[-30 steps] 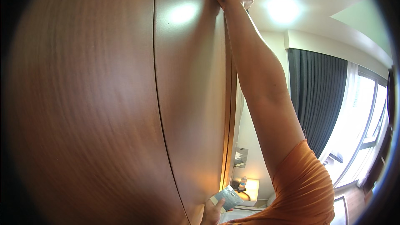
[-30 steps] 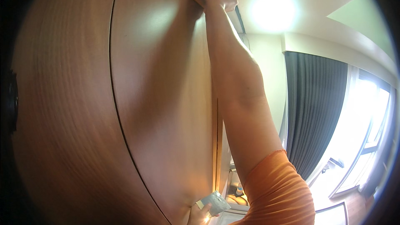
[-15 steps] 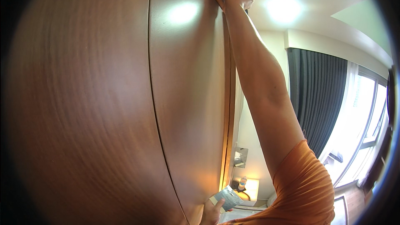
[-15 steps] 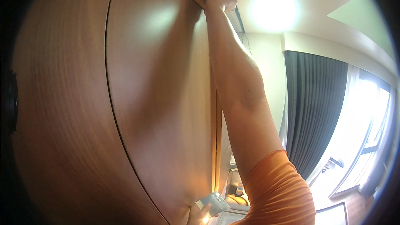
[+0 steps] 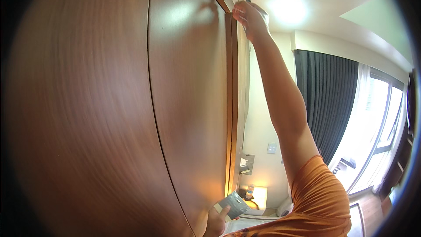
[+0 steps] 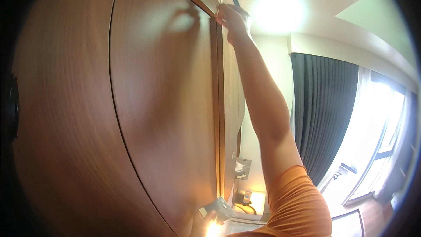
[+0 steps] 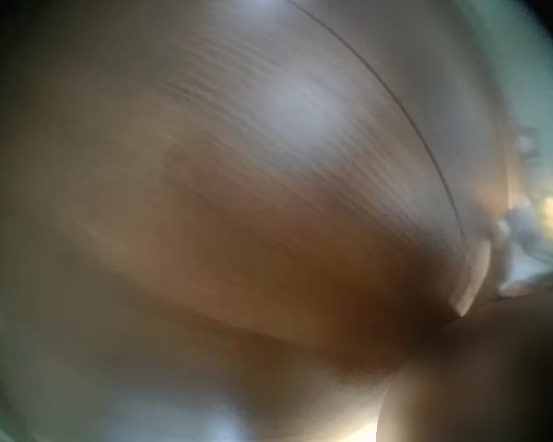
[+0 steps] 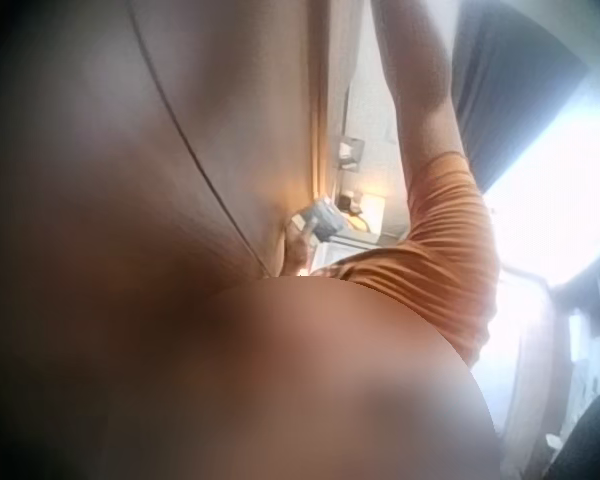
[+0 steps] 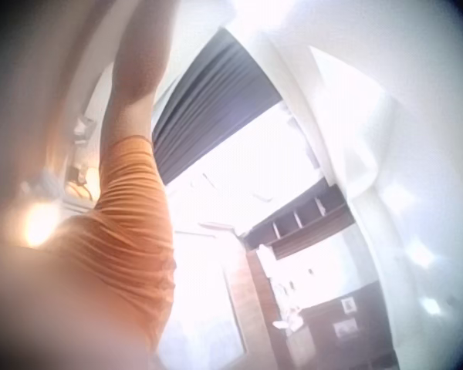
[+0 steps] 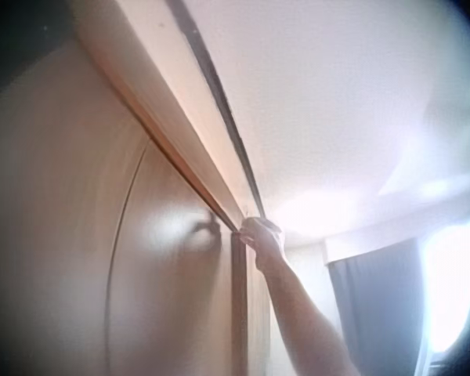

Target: The person repeatedly applies a small amount of adhesive from a rectangular block onto the upper edge of a wooden cabinet door frame. They use a small wooden stick to spread the adhesive along the seam between the door and the frame.

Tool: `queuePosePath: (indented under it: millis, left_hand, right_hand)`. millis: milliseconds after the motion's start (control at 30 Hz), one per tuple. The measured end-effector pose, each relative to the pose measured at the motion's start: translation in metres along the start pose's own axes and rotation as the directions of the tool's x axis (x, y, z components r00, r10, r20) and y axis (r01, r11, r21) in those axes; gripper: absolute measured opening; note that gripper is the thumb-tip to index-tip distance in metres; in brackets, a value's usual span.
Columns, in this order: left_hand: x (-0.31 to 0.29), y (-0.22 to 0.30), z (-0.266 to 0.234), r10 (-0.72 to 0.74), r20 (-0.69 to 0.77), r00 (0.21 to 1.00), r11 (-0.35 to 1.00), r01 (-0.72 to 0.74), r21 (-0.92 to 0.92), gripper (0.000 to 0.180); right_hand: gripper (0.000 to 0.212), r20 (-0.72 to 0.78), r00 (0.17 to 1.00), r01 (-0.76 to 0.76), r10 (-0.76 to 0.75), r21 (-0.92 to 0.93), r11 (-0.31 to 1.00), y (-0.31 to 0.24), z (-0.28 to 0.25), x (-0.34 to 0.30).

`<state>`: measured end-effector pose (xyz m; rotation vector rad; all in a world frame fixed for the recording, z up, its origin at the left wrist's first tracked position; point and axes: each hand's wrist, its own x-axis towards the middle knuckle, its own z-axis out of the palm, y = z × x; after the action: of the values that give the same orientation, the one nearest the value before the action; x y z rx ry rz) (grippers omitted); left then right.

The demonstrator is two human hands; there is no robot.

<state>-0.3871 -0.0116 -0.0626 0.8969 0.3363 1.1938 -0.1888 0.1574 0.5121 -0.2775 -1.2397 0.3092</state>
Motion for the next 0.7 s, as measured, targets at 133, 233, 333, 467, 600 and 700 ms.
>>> queuePosePath:
  millis: [133, 233, 333, 467, 600, 700]
  left_hand:
    - [-0.007, 0.029, 0.017, -0.059, 0.063, 0.996, 0.995, 0.064, -0.077, 0.038]
    - [-0.028, 0.048, 0.032, 0.032, -0.031, 0.999, 0.974, -0.038, -0.224, 0.044]
    - [-0.040, 0.058, 0.044, -0.069, -0.202, 0.977, 0.939, -0.005, -0.344, 0.045]
    - [-0.033, 0.056, 0.058, 0.022, -0.262, 0.965, 0.964, -0.090, -0.251, 0.037]
    - [-0.024, 0.055, 0.061, -0.058, -0.243, 0.968, 0.935, -0.032, -0.353, 0.032]
    - [-0.025, 0.058, 0.056, -0.133, -0.169, 0.977, 0.864, 0.031, -0.502, 0.031]
  right_hand:
    - [0.042, 0.455, 0.890, -0.059, 0.013, 0.087, 0.994, -0.007, -0.052, -0.127]
    - [0.035, 0.660, 0.648, -0.305, 0.380, -0.231, 0.924, -0.020, -0.082, -0.243]
    - [0.029, 0.752, 0.421, -0.437, 0.506, -0.321, 0.840, -0.028, -0.099, -0.327]
    - [0.033, 0.732, 0.346, -0.436, 0.588, -0.429, 0.791, -0.025, -0.113, -0.362]
    - [0.029, 0.761, 0.351, -0.287, 0.545, -0.467, 0.837, -0.026, -0.120, -0.363]
    - [0.027, 0.797, 0.326, -0.102, 0.508, -0.504, 0.857, -0.031, -0.122, -0.361]
